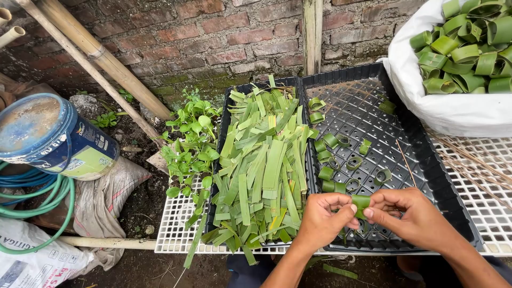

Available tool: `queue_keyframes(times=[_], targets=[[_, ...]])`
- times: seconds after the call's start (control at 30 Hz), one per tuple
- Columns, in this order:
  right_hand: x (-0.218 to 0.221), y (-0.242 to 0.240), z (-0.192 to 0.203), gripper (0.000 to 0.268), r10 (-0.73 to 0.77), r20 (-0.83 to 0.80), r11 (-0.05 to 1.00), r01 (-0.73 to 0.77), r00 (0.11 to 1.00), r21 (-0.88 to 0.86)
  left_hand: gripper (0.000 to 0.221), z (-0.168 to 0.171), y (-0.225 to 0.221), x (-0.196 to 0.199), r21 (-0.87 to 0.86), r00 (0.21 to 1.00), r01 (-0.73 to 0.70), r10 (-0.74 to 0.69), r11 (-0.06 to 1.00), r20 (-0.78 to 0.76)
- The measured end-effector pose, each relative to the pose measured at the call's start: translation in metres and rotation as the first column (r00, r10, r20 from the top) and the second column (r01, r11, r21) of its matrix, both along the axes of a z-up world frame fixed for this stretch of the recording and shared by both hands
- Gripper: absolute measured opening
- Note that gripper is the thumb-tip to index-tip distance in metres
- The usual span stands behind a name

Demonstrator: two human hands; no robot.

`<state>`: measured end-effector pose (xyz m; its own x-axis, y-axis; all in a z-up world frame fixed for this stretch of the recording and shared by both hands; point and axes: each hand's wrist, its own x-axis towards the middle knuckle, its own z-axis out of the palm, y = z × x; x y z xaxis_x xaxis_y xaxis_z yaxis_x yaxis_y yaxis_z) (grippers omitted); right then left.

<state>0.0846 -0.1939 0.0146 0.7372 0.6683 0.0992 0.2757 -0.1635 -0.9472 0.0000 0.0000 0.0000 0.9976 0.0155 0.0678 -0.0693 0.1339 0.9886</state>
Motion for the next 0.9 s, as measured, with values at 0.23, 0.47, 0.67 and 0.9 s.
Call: queue_keyframes(times=[0.23,0.47,0.67,0.9], targets=[[0.0,0.0,-0.002,0.013,-0.073,0.424,0.995,0.096,0.903,-0.034,0.013,-0.001,0.005,0.001,-0.013,1.0,-0.011,0.011,1.0,0.015],[-0.002,0.001,-0.007,0.013,-0.094,0.561,0.995,0.094,0.822,0.029,0.013,-0.003,0.004,0.001,-0.056,0.999,0.008,-0.006,0.998,0.049],[-0.002,-0.001,-0.004,0.015,-0.083,0.525,0.994,0.108,0.847,-0.018,0.013,0.001,0.005,0.0,-0.016,0.999,0.014,-0.013,1.0,0.039],[-0.003,-0.003,0.001,0.014,-0.147,0.424,0.955,0.24,0.893,-0.175,0.021,0.019,0.007,-0.003,0.247,0.993,-0.099,0.08,0.964,0.084]])
